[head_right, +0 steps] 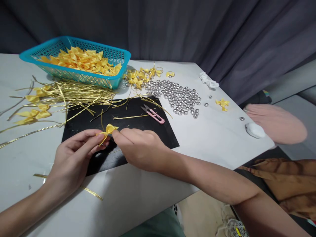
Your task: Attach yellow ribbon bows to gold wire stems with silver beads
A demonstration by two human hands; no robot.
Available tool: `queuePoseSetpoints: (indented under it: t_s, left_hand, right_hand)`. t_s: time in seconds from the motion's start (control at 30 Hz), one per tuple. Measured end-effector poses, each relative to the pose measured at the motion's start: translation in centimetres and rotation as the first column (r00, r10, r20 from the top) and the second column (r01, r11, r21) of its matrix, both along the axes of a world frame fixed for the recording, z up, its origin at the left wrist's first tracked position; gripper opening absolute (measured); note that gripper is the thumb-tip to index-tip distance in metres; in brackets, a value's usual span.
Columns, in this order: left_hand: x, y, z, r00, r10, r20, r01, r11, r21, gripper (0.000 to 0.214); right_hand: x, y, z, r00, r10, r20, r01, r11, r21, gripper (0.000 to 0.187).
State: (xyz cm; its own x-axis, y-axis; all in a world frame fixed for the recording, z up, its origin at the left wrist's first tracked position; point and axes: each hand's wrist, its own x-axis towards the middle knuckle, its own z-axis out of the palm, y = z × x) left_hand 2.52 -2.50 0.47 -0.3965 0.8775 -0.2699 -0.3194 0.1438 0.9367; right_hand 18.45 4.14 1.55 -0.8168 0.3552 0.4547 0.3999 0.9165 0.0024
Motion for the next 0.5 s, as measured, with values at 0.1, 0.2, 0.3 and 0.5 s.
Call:
queuePoseSetpoints:
  t_s: [0.1, 0.2, 0.3, 0.5]
  left_hand:
    - [-0.01, -0.01, -0.01, 1.0, 0.013, -0.012, -0.013, 1.0, -0.002, 0.016]
    - [-0.03, 0.04, -0.02, 1.0, 0.024, -0.014, -0.024, 1.0, -0.007, 0.017]
    - [-0.04, 0.14, -0.04, 1.0, 0.026, -0.009, -0.026, 1.0, -0.01, 0.017]
    - [-0.08, 0.19, -0.11, 1.0, 0.004, 0.001, -0.004, 1.0, -0.007, 0.017]
  right_hand:
    - [0.09, -0.08, 0.07, 1.0, -0.014, -0.011, 0.014, 1.0, 0.021, 0.033]
    - [0.0, -0.17, 0.18, 0.997, -0.066, -0.048, 0.067, 0.998, 0.02, 0.027]
    - [-0.06, -0.12, 0.31, 0.999, -0.034, 0.022, 0.035, 0.999, -0.026, 0.022]
    - [0.05, 0.09, 0.43, 0.996, 0.022, 0.092, -0.018, 0.999, -0.046, 0.022]
